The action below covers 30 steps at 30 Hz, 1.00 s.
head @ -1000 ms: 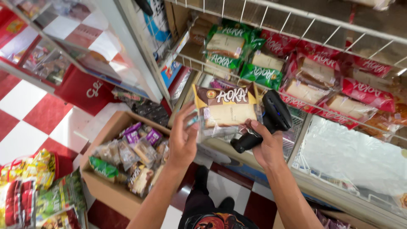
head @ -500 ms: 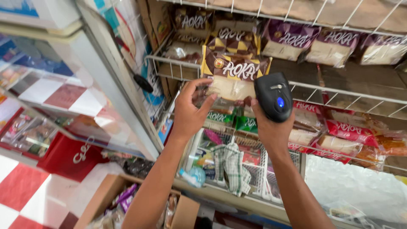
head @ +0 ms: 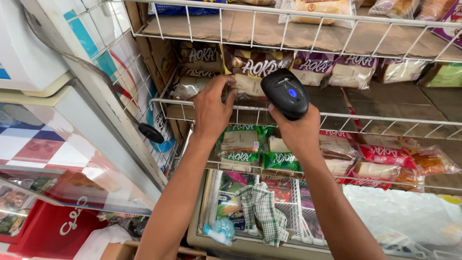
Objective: The person picks up bread packets from a box one by one, scans them with a handheld scanner, and places them onto a metal rack in a convenience store.
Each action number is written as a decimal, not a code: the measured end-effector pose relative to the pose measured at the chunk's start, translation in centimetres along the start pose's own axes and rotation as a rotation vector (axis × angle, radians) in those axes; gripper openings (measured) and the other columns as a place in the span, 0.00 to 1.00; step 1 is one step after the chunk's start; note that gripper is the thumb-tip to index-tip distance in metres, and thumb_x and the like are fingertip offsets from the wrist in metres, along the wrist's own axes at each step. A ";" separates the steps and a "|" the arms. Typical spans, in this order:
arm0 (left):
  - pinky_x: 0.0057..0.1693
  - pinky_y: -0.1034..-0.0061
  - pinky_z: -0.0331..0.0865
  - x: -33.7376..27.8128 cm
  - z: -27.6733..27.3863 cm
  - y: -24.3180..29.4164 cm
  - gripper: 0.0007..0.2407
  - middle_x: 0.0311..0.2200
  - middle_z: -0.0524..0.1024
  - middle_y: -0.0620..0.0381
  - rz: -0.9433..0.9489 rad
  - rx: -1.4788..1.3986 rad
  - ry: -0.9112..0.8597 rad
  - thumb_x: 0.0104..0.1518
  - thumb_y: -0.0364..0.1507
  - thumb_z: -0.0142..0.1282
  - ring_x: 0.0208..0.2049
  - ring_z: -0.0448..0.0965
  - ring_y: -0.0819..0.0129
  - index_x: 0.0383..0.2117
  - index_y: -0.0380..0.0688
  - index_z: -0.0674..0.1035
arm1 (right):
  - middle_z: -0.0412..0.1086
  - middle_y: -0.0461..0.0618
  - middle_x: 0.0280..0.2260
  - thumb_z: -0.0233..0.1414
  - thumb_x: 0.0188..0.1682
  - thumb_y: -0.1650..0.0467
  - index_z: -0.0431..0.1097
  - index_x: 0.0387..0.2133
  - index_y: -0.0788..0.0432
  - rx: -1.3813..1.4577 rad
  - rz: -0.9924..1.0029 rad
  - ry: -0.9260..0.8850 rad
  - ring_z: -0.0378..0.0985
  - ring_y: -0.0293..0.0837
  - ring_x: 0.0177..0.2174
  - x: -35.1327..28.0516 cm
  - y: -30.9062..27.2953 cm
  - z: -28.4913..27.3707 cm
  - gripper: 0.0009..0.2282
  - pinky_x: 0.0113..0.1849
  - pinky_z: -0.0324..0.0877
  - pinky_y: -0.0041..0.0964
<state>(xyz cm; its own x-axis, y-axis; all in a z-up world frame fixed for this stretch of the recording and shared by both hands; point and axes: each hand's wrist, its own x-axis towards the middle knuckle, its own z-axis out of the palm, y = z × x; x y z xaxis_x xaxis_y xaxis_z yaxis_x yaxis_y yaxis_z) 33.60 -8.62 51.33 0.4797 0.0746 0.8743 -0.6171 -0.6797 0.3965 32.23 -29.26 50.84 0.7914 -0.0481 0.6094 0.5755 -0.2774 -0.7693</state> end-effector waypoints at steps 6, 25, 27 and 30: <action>0.43 0.61 0.68 0.2 -0.9 -0.9 0.06 0.35 0.82 0.52 -0.030 0.090 -0.134 0.57 0.27 0.63 0.35 0.83 0.56 0.38 0.43 0.78 | 0.78 0.58 0.35 0.67 0.41 0.71 0.77 0.38 0.63 -0.282 0.001 0.014 0.82 0.51 0.37 0.7 0.3 0.1 0.13 0.40 0.73 0.41; 0.65 0.50 0.55 -2.8 -0.5 -0.9 0.08 0.40 0.77 0.53 0.072 0.339 -0.085 0.63 0.33 0.59 0.45 0.77 0.55 0.44 0.46 0.81 | 0.72 0.54 0.50 0.66 0.39 0.74 0.77 0.44 0.60 -0.430 -0.247 -0.061 0.74 0.58 0.48 -0.6 1.5 0.6 0.17 0.50 0.69 0.47; 0.66 0.49 0.55 -2.7 -0.7 -0.5 0.08 0.41 0.77 0.52 0.084 0.362 -0.067 0.62 0.33 0.59 0.46 0.76 0.54 0.44 0.46 0.80 | 0.70 0.57 0.52 0.66 0.39 0.74 0.76 0.44 0.62 -0.401 -0.304 -0.059 0.72 0.59 0.49 -0.9 1.7 0.3 0.17 0.51 0.68 0.48; 0.64 0.52 0.57 -3.2 -1.0 0.9 0.10 0.46 0.75 0.46 0.110 0.352 0.002 0.61 0.32 0.59 0.49 0.73 0.48 0.44 0.44 0.80 | 0.66 0.63 0.55 0.66 0.37 0.76 0.75 0.44 0.64 -0.389 -0.416 -0.004 0.68 0.62 0.52 -1.6 1.5 -0.2 0.19 0.53 0.64 0.51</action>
<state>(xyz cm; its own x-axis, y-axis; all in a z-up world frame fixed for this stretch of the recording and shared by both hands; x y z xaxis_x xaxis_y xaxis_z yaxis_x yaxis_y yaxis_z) 30.86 -8.73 49.13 0.4209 -0.0114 0.9070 -0.4118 -0.8933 0.1799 31.77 -29.83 48.73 0.5159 0.1443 0.8444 0.7211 -0.6053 -0.3371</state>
